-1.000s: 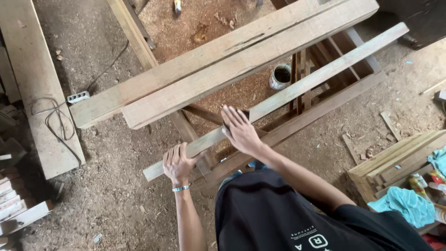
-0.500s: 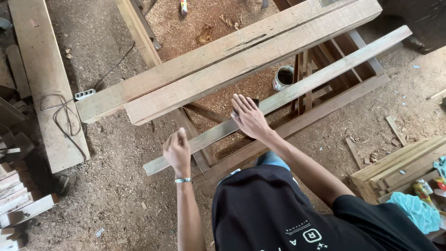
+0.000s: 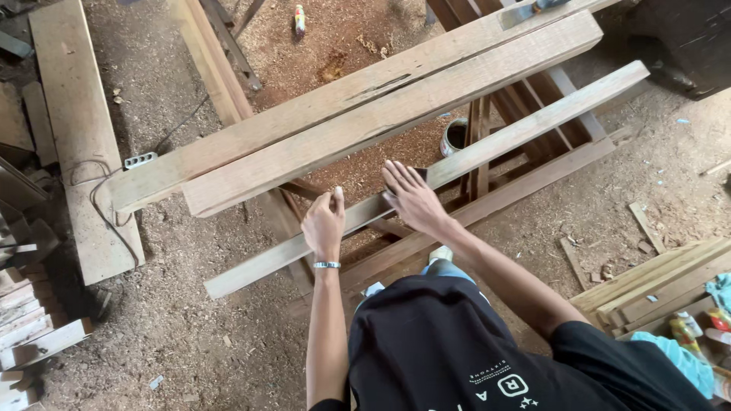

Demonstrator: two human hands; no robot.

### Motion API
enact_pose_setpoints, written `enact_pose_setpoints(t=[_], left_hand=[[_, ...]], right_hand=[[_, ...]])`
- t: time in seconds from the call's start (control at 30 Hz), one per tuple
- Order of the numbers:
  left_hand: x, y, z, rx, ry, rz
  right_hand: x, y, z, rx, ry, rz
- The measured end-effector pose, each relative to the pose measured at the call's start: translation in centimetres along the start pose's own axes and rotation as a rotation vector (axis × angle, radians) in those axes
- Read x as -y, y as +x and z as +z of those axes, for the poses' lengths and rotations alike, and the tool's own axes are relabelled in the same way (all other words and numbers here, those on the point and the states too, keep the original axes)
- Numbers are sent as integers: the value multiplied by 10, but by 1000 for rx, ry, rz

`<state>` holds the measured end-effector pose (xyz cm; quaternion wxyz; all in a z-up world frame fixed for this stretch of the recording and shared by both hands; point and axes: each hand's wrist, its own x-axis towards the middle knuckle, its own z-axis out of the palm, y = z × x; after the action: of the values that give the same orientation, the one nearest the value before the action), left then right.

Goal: The person sands a long, thin wooden beam with a piece of sandpaper, moving their hands along the length and edges of the wood while it rests on a wooden frame.

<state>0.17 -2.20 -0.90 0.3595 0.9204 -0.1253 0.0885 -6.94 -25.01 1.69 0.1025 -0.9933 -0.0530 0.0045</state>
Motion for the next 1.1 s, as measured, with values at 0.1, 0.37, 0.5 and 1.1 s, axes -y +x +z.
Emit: enact_pose_setpoints(t=[0.1,0.37,0.5,1.1], left_hand=[[4,4,12,90,117,-86],[24,-2,11,38,141,-161],[15,-1,4,-83,118,-141],[11,1,-5,-56,188,-358]], right_hand=[[25,20,10,-11,108,-12],[26,-8,9,-117,110,-388],[4,5,4,-118,162,-370],[12,5,1,-107,97,-348]])
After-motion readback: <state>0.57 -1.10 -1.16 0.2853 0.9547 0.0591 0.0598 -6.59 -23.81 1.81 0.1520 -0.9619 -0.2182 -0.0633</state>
